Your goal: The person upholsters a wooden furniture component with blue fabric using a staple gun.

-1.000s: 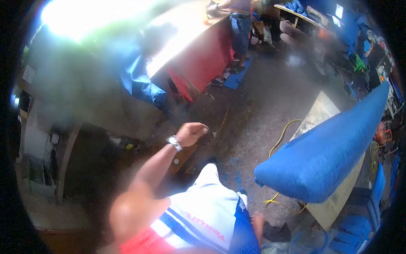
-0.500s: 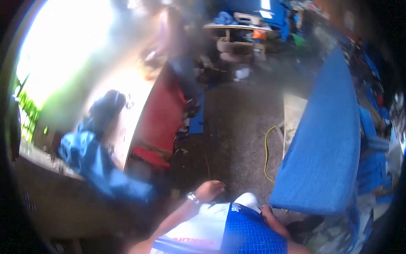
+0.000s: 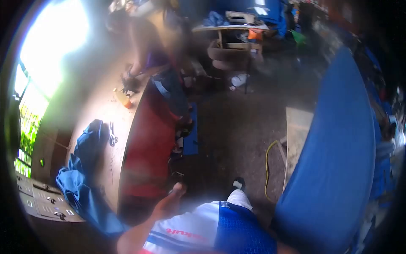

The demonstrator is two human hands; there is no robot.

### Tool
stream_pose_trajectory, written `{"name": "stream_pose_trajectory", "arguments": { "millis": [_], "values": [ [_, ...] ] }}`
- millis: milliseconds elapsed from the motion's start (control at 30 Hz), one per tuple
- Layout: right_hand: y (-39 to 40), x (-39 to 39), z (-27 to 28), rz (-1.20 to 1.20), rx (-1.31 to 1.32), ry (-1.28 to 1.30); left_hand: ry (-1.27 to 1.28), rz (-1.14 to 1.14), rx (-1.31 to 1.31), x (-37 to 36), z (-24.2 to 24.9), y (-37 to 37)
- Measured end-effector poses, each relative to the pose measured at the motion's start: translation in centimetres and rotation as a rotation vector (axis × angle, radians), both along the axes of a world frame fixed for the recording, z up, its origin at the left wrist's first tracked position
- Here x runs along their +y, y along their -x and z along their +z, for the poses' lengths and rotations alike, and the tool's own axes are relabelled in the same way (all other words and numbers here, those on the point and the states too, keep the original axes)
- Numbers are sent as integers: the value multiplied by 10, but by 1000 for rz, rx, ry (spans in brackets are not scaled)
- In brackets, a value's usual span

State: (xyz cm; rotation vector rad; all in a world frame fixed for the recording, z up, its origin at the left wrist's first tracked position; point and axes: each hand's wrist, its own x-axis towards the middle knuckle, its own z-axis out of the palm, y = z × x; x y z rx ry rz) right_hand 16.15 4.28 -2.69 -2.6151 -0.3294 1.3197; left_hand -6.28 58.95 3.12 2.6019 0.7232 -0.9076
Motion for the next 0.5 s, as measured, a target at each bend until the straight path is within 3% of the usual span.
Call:
{"name": "stream_pose_trajectory", "arguments": {
  "millis": [133, 167, 233, 267, 300, 367, 500],
  "values": [
    [-112, 52, -4, 147, -174, 23, 241, 510, 122, -3, 36, 46],
    [-148, 70, 1, 105, -184, -10, 280, 597, 124, -10, 46, 46],
    [-230, 116, 28, -245, -2, -220, 340, 737, 99, -20, 52, 36],
    [-274, 164, 89, -134, -25, -183, 363, 788, 78, -24, 53, 26],
    [-314, 196, 80, -59, -218, -267, 383, 834, 47, -28, 53, 12],
    [-382, 273, 102, -187, -244, -560, 415, 892, -11, -24, 54, -20],
    [-485, 417, 163, -196, -194, -593, 450, 873, -74, 24, 41, -94]
  ]
}}
